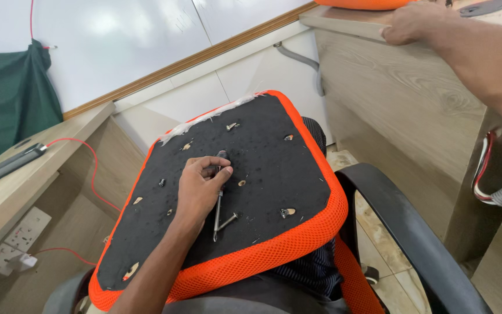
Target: The person uses a screwdriver to fasten screws into a black and orange chair seat cushion placed on their lap. They repeatedly pick up screws, align them in holes, and turn the screwdriver to tighten them. The person works methodically across multiple screw locations on the cushion.
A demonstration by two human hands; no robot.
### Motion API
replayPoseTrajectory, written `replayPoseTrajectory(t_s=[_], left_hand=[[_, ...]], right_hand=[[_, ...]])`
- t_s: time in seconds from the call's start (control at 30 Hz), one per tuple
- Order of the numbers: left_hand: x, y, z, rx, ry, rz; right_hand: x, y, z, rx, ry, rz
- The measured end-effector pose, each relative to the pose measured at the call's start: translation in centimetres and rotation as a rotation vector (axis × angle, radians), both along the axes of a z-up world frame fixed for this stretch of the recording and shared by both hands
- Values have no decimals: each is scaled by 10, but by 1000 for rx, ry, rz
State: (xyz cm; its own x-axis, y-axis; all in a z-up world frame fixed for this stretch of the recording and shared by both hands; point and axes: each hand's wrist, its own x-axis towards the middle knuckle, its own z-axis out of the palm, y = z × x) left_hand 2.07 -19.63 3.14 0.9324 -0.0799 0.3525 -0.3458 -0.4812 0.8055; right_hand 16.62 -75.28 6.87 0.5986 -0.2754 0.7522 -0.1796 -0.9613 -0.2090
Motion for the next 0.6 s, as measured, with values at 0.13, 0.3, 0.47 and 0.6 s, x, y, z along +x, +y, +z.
replayPoseTrajectory(t_s=[0.13,0.3,0.47,0.6], left_hand=[[0,1,-2,-30,28,2],[-2,6,-3,15,20,27],[-6,8,-4,-8,17,14],[-5,12,-5,-7,11,15]], right_hand=[[-3,5,-3,28,5,18],[-7,17,7,53,-4,45],[-15,25,24,90,-20,65],[-13,37,38,118,-39,87]])
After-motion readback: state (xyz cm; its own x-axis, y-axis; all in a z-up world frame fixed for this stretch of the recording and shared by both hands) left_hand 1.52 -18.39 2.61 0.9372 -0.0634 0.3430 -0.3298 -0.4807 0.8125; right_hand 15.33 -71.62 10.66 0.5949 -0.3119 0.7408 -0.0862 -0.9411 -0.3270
